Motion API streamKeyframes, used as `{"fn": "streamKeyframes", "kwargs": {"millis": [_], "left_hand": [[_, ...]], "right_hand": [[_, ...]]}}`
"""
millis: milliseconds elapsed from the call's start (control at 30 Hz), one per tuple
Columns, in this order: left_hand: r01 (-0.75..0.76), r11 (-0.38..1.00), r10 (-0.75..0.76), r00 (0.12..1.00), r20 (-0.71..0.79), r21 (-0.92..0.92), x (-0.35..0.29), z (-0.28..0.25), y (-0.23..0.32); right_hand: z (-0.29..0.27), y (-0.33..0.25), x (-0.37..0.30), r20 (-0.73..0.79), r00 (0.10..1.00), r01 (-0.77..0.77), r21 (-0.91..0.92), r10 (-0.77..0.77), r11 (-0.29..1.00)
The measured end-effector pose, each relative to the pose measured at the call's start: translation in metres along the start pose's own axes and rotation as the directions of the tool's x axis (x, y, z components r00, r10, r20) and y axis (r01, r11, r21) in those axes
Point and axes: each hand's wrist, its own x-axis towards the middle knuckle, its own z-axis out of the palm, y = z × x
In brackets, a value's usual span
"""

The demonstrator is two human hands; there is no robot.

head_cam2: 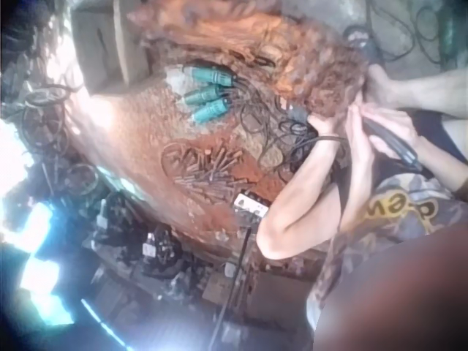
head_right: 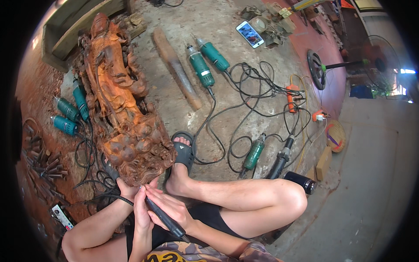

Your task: The person uses a rotary carving tool to refine details on a large wooden sculpture. They work on the surface of the sculpture, creating intricate patterns and textures.

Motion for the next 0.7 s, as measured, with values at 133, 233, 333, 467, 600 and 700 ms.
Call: {"fn": "streamKeyframes", "kwargs": {"millis": [133, 233, 333, 467, 600, 700], "left_hand": [[-0.021, 1.000, 0.021, 1.000, 0.009, -0.007, 0.001, -0.002, -0.006], [-0.029, 0.998, 0.027, 0.999, 0.026, 0.062, -0.001, -0.006, -0.009], [-0.090, 0.990, 0.085, 0.995, 0.048, 0.109, 0.001, -0.005, -0.008], [-0.071, 0.991, 0.064, 0.995, 0.070, 0.112, 0.002, -0.007, -0.004], [-0.106, 0.987, 0.100, 0.994, 0.053, 0.121, 0.005, -0.007, -0.002], [-0.089, 0.991, 0.085, 0.995, 0.044, 0.104, 0.005, -0.007, -0.001]], "right_hand": [[0.003, 0.004, 0.000, -0.032, 0.998, 0.049, -0.069, -0.052, 0.996], [0.006, 0.006, -0.005, -0.035, 0.999, 0.036, -0.139, -0.041, 0.990], [0.011, 0.009, -0.007, -0.034, 0.998, 0.042, -0.117, -0.046, 0.992], [0.012, 0.011, -0.006, 0.020, 0.999, 0.051, -0.163, -0.048, 0.985], [0.013, 0.012, -0.005, 0.032, 0.999, 0.026, -0.167, -0.021, 0.986], [0.015, 0.013, -0.005, 0.029, 0.999, 0.042, -0.181, -0.038, 0.983]]}}
